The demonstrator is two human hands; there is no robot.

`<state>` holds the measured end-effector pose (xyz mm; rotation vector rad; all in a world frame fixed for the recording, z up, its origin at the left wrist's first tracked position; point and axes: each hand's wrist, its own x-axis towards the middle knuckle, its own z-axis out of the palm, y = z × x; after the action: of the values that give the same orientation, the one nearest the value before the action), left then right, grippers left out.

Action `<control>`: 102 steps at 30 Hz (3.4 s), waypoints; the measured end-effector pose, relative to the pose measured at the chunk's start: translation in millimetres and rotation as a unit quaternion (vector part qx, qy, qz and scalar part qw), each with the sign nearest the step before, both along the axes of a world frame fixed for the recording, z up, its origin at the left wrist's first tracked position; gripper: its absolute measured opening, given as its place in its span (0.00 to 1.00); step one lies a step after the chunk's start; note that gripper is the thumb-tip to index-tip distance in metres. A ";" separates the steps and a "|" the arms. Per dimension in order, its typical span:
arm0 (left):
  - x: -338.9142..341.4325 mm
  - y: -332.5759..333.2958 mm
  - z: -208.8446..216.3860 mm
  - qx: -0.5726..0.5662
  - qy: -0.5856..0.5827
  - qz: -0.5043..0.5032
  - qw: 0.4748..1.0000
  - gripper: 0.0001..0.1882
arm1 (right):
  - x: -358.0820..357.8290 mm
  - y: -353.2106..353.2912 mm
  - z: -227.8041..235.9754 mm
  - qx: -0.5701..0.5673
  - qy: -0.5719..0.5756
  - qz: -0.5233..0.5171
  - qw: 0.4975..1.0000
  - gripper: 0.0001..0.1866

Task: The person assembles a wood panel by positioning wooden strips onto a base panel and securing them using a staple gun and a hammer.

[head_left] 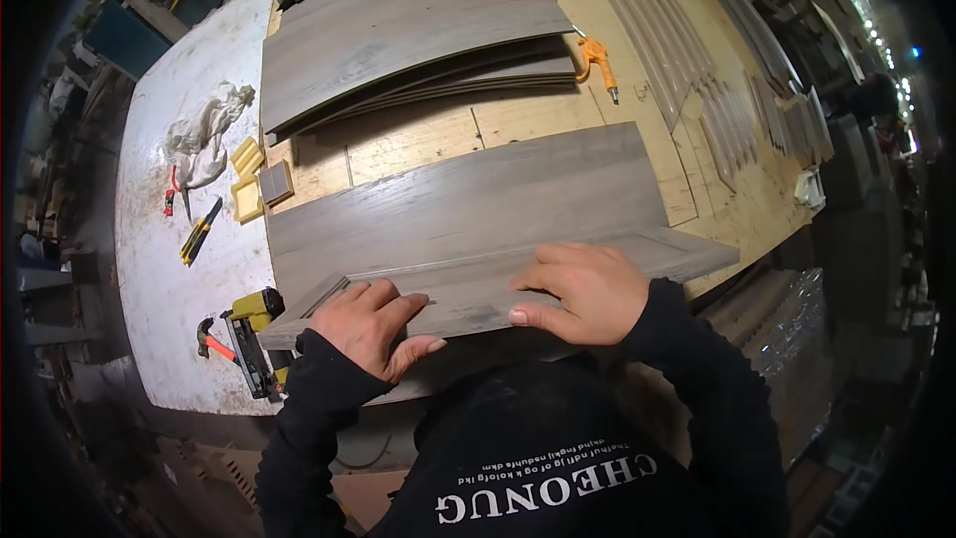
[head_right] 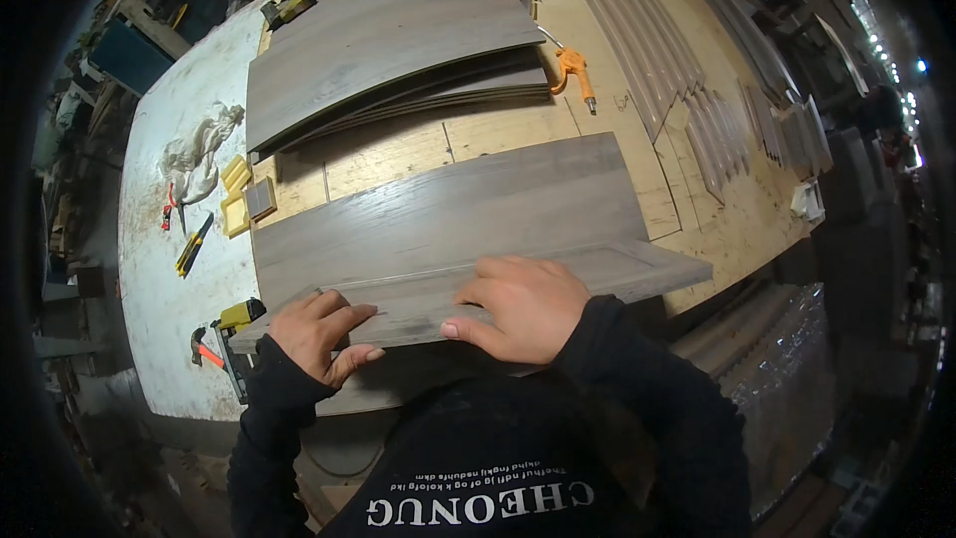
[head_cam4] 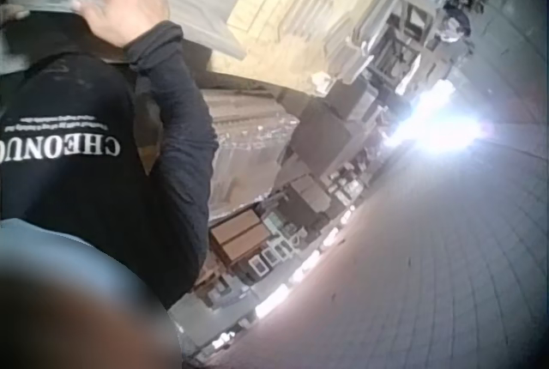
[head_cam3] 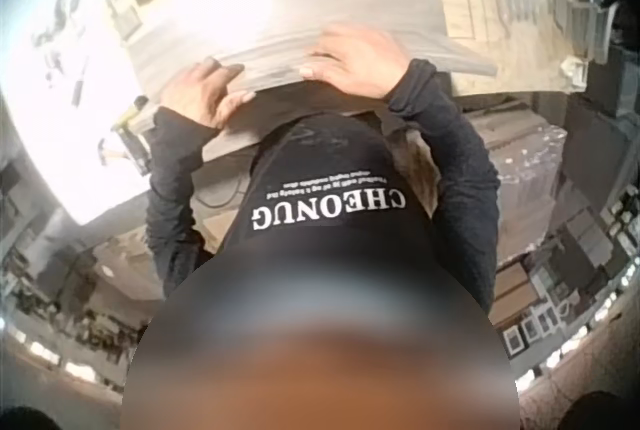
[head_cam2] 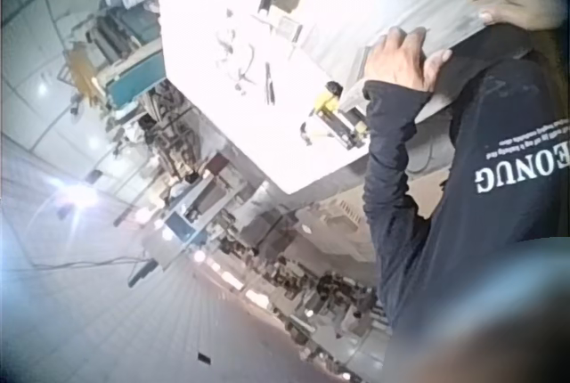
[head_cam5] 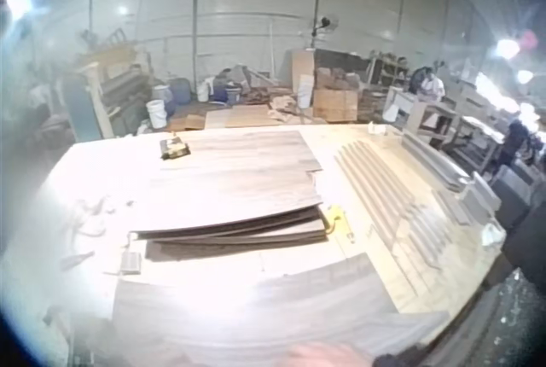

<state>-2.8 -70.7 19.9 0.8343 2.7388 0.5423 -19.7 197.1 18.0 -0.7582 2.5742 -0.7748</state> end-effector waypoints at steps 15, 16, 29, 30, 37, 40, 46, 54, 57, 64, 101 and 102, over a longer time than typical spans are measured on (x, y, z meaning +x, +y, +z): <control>1.7 6.8 -7.2 -0.024 0.091 0.000 0.996 0.24 | 3.3 26.0 -1.0 0.051 0.078 0.013 0.996 0.23; 2.1 7.7 -5.6 -0.036 0.082 0.003 0.996 0.25 | 5.0 36.2 -0.4 0.070 0.088 -0.003 0.994 0.22; 9.5 101.2 -33.2 -0.019 0.099 -0.072 0.992 0.15 | 40.5 88.5 -21.1 0.103 0.140 -0.119 0.978 0.20; 7.9 126.4 -34.8 0.019 0.106 -0.092 0.990 0.13 | 44.4 82.8 -25.2 0.087 0.140 -0.123 0.979 0.19; -3.7 137.3 -21.9 -0.044 0.059 -0.183 0.980 0.11 | 67.6 122.4 -23.7 0.049 0.119 -0.153 0.980 0.16; -11.7 134.5 -20.6 -0.042 0.040 -0.200 0.978 0.15 | 64.8 121.7 -13.1 0.101 0.117 -0.159 0.975 0.17; -21.1 137.6 -20.1 -0.051 0.017 -0.204 0.977 0.08 | 56.1 115.2 -19.8 0.106 0.153 -0.190 0.964 0.13; -22.9 137.4 -20.9 -0.041 0.071 -0.212 0.974 0.04 | 50.2 110.9 -15.7 0.107 0.205 -0.180 0.956 0.01; -25.6 136.2 -23.1 -0.045 0.066 -0.209 0.975 0.09 | 48.4 112.6 -19.3 0.098 0.220 -0.181 0.954 0.02; -41.9 134.8 -18.3 -0.066 0.035 -0.213 0.974 0.14 | 38.8 129.8 -12.2 0.043 0.187 -0.124 0.974 0.09; -32.6 158.2 -17.3 0.067 0.252 -0.160 0.952 0.24 | 43.2 148.9 -91.7 -0.367 0.132 -0.368 0.844 0.23; -28.5 149.6 -15.6 0.095 0.291 -0.133 0.943 0.21 | 43.2 149.7 -91.9 -0.369 0.116 -0.372 0.844 0.20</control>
<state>-31.4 78.9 4.4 1.6126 3.0252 0.5810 23.5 346.8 -73.8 0.0578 2.7510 -2.0996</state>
